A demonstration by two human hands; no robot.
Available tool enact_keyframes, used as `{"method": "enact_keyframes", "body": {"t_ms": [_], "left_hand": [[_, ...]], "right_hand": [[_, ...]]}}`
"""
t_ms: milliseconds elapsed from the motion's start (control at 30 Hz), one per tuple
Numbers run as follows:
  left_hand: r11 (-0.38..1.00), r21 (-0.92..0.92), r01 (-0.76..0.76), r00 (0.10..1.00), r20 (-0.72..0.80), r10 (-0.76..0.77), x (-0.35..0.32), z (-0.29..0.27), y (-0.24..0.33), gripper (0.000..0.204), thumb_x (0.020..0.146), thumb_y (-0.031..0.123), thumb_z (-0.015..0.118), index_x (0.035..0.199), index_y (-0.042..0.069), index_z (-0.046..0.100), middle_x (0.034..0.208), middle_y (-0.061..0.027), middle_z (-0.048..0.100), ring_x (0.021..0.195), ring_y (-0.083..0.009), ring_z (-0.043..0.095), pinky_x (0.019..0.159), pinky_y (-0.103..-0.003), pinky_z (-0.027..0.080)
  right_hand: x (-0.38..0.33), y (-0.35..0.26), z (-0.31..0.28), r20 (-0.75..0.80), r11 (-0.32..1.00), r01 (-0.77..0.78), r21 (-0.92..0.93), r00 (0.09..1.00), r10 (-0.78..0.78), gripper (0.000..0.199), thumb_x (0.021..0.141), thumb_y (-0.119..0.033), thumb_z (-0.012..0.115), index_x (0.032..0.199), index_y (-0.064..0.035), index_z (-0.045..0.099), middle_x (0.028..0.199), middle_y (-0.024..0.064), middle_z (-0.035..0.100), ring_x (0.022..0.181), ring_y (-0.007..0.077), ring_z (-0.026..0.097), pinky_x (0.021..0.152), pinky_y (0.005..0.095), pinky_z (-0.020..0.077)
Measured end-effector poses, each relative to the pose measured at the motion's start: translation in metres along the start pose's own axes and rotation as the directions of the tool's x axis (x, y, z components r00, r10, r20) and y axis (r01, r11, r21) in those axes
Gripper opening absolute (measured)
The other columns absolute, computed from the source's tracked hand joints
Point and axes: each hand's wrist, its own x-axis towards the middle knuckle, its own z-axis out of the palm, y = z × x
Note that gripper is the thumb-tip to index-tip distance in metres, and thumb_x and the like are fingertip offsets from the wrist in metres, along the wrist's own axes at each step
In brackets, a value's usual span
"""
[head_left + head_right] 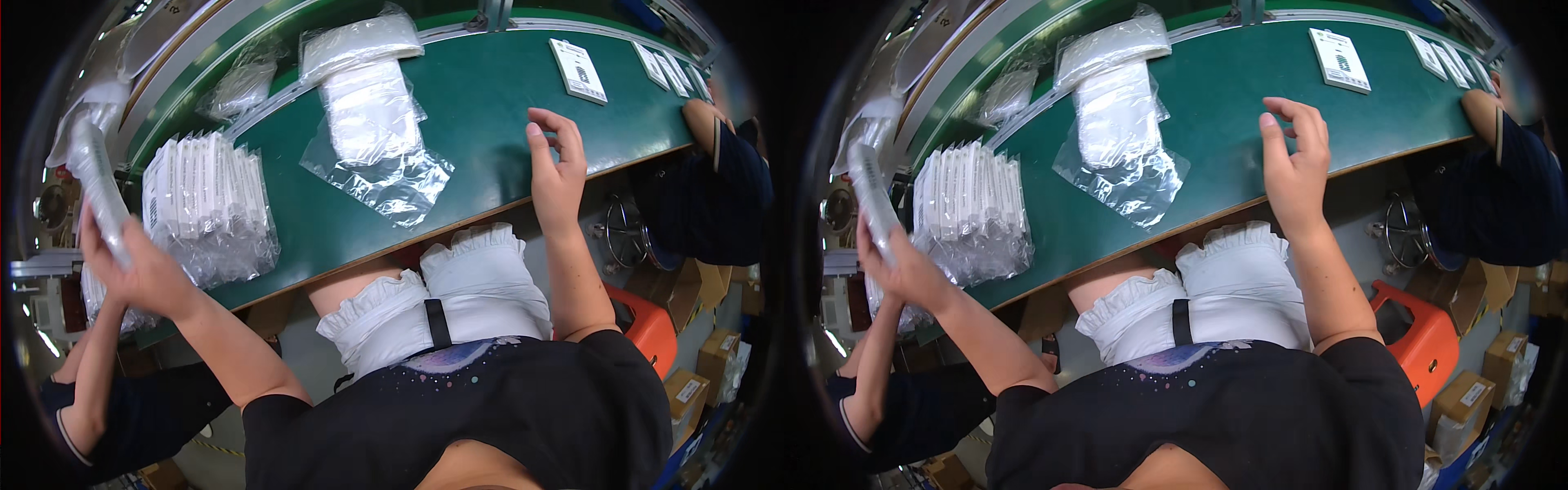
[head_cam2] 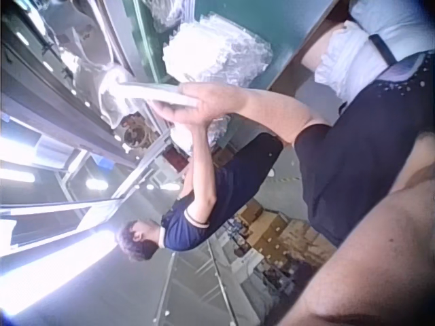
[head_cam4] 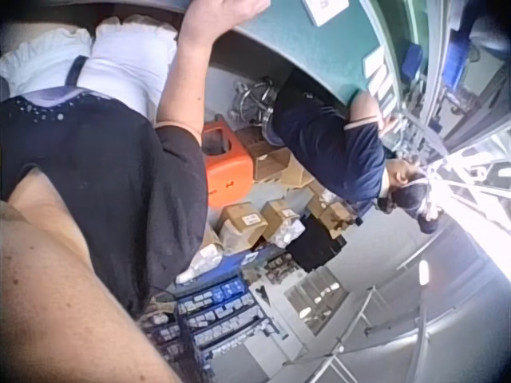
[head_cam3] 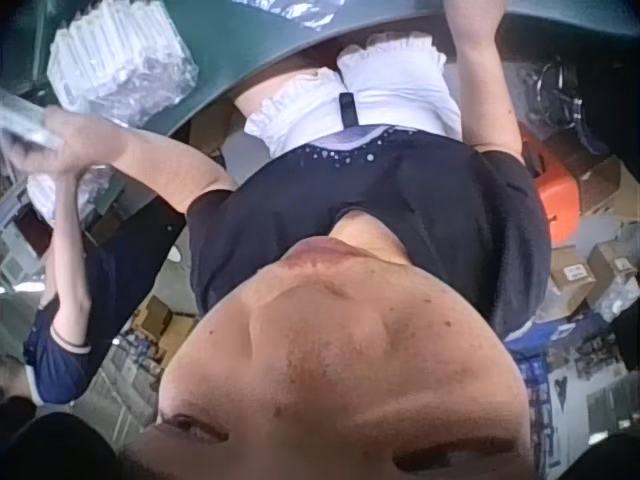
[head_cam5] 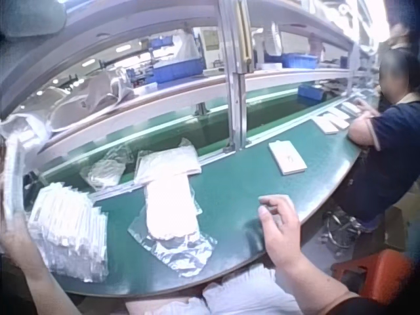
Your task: Packaging electronic components (power adapters) into plastic bags and boxes at an assembly line.
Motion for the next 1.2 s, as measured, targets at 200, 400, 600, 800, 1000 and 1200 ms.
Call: {"method": "enact_keyframes", "body": {"t_ms": [200,400,600,800,1000,1200], "left_hand": [[0.974,0.211,0.088,0.904,0.394,-0.167,-0.018,0.014,-0.053,0.029,0.086,0.014,0.058,0.111,-0.001,0.060,0.115,-0.0144,0.059,0.112,-0.0244,0.053,0.095,-0.033,0.039],[0.916,0.396,-0.070,0.913,0.396,-0.101,-0.001,0.009,-0.038,0.036,0.086,0.026,0.062,0.110,0.000,0.061,0.126,-0.0125,0.055,0.130,-0.0299,0.037,0.107,-0.041,0.025],[0.982,-0.114,-0.150,0.902,0.392,0.183,-0.040,0.014,0.053,0.017,0.084,0.005,0.062,0.100,0.001,0.063,0.105,-0.0120,0.062,0.100,-0.0245,0.056,0.090,-0.034,0.041],[0.891,-0.419,0.172,0.528,0.803,0.276,-0.112,0.057,0.093,0.017,0.075,0.009,0.071,0.086,0.001,0.060,0.082,-0.0096,0.057,0.076,-0.0242,0.056,0.067,-0.032,0.045],[0.924,-0.279,0.260,0.378,0.910,0.169,-0.136,0.075,0.086,0.017,0.077,0.012,0.068,0.082,-0.001,0.057,0.077,-0.0113,0.054,0.069,-0.0245,0.055,0.062,-0.032,0.044],[0.954,-0.234,0.190,0.317,0.934,0.166,-0.131,0.075,0.085,0.018,0.079,0.012,0.066,0.081,-0.002,0.056,0.074,-0.0126,0.054,0.064,-0.0253,0.054,0.060,-0.033,0.044]], "right_hand": [[0.008,0.020,-0.004,0.013,0.996,-0.078,-0.032,0.997,0.078,0.014,0.086,-0.011,0.059,0.094,-0.0010,0.064,0.092,0.0078,0.061,0.084,0.0160,0.058,0.070,0.0274,0.0453],[0.088,0.070,-0.021,-0.147,0.839,0.065,-0.540,0.974,-0.171,0.048,0.080,-0.046,0.062,0.105,-0.0043,0.064,0.106,0.0188,0.059,0.103,0.0322,0.053,0.087,0.0421,0.0405],[0.121,0.136,-0.022,-0.049,0.392,-0.127,-0.911,0.978,0.204,0.074,0.075,-0.063,0.056,0.121,-0.0050,0.054,0.111,0.0232,0.055,0.108,0.0357,0.051,0.090,0.0483,0.0378],[0.072,0.077,0.009,0.170,0.597,0.041,-0.801,0.972,0.161,0.053,0.071,-0.036,0.058,0.107,0.0009,0.055,0.104,0.0236,0.056,0.101,0.0380,0.054,0.088,0.0493,0.0392],[0.059,0.037,0.024,0.240,0.691,-0.029,-0.722,0.926,0.290,0.065,0.069,-0.049,0.065,0.107,0.0032,0.055,0.103,0.0236,0.056,0.104,0.0370,0.053,0.092,0.0497,0.0356],[0.064,0.063,0.030,0.285,0.714,0.154,-0.683,0.956,0.066,0.064,0.069,-0.044,0.071,0.112,0.0010,0.055,0.105,0.0196,0.057,0.101,0.0325,0.055,0.087,0.0408,0.0423]]}}
